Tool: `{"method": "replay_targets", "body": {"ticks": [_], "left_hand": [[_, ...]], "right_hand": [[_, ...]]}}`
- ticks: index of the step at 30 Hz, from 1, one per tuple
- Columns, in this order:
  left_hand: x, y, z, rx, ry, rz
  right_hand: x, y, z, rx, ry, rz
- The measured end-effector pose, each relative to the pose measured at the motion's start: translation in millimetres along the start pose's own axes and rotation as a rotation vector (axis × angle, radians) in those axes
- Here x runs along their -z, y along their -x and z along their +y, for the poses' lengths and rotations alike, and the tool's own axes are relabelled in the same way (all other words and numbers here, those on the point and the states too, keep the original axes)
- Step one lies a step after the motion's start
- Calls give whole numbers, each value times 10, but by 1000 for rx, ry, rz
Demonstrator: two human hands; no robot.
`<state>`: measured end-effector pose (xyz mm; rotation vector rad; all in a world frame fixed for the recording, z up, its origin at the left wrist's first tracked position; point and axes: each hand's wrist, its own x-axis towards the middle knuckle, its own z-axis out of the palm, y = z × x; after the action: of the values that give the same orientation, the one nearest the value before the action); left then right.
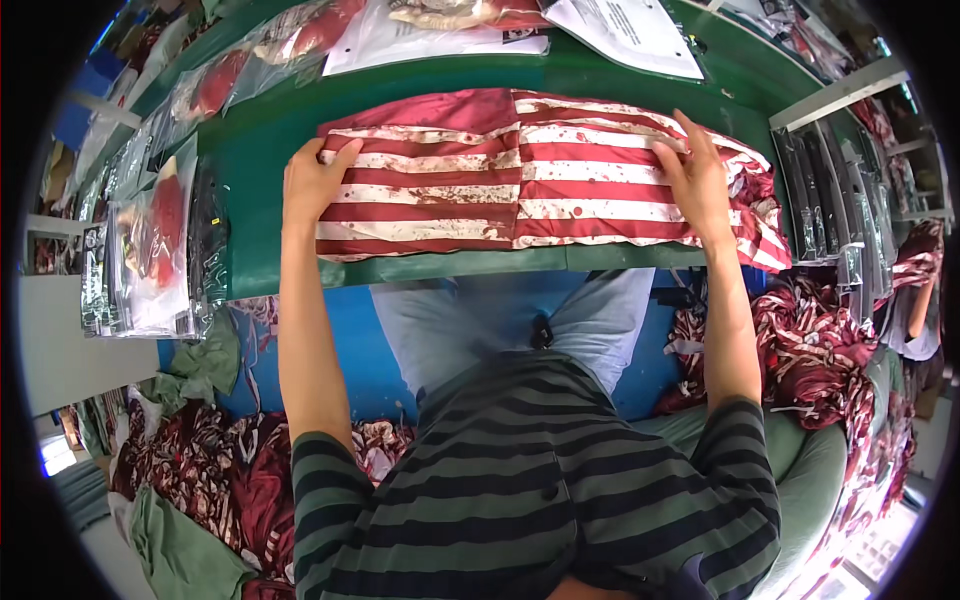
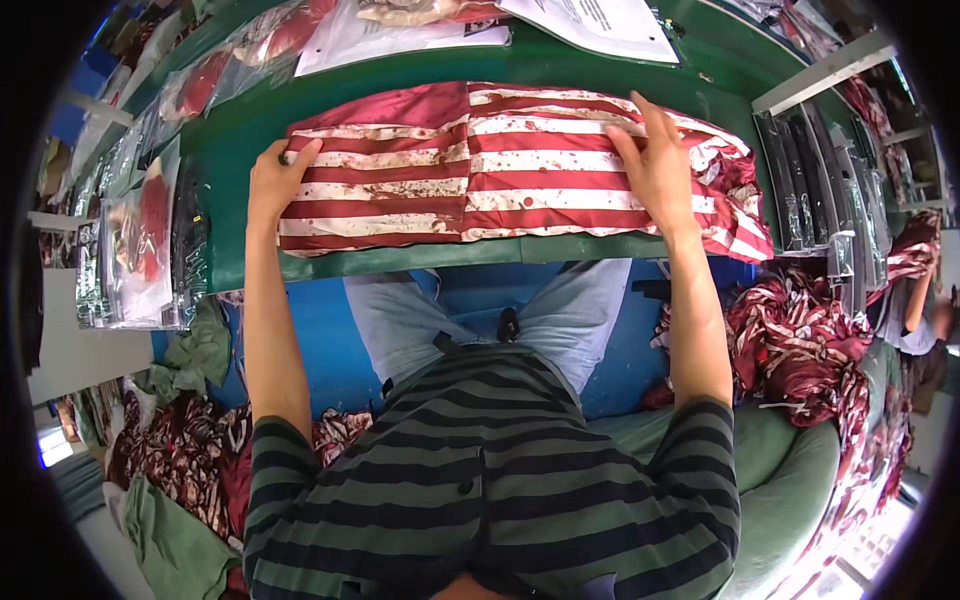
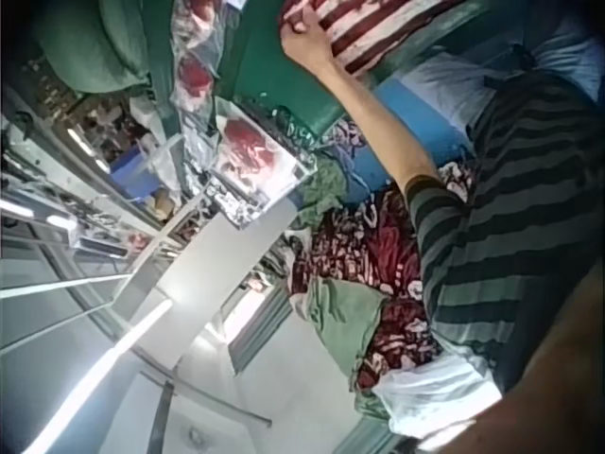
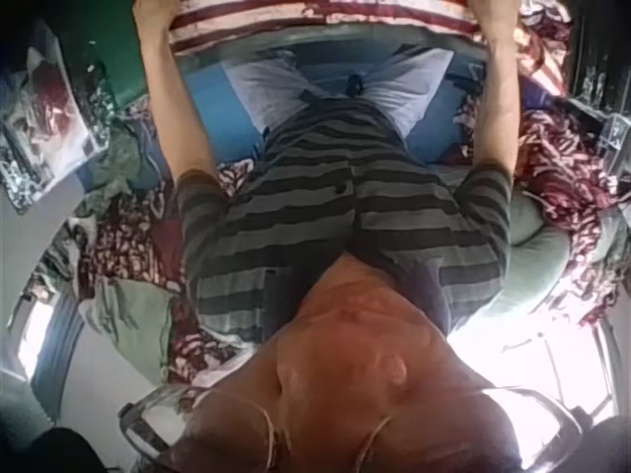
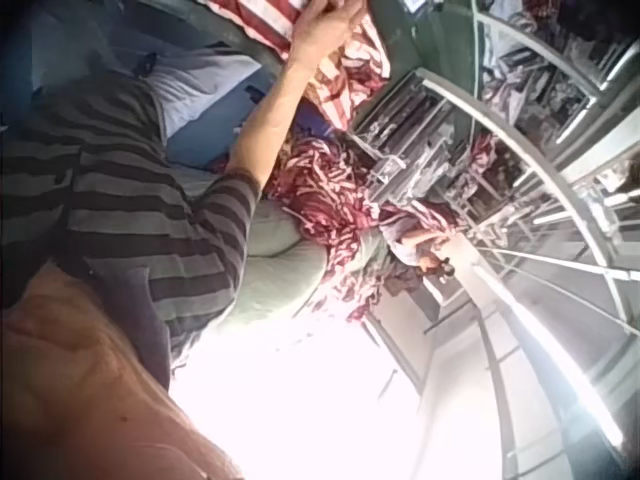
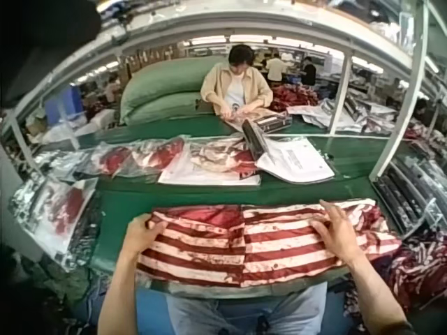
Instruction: Folding a red patterned textile and placing it into a clear plastic bag with an instruction sheet.
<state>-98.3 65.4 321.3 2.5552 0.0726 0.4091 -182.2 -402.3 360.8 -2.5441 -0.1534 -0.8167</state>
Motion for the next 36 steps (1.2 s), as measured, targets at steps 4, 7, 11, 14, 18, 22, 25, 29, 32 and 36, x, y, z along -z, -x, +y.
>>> {"method": "replay_targets", "body": {"ticks": [4,7,11,14,18,22,25,29,32,36], "left_hand": [[79,59,49,-13,475,86],[256,-61,231,52,390,121],[-118,-263,-72,9,95,169],[-534,-283,-511,-26,3,65],[-374,-218,-385,53,-85,14],[-164,-231,-508,162,-47,36],[240,-330,-876,366,241,-493],[448,-144,-564,483,585,-789],[398,-137,-457,298,321,-813],[478,-147,-812,243,829,-421]], "right_hand": [[-82,-117,39,-259,-53,-275],[-7,-218,73,-374,-164,-252],[-249,-369,301,-229,57,-236],[-563,-151,143,-55,191,-16],[-430,-53,-836,-53,54,-133],[-786,54,-790,23,115,-116],[-990,110,-654,153,162,-223],[-967,143,-872,-190,207,-522],[-863,59,-823,-112,242,-612],[-991,102,-703,-127,63,-591]]}}
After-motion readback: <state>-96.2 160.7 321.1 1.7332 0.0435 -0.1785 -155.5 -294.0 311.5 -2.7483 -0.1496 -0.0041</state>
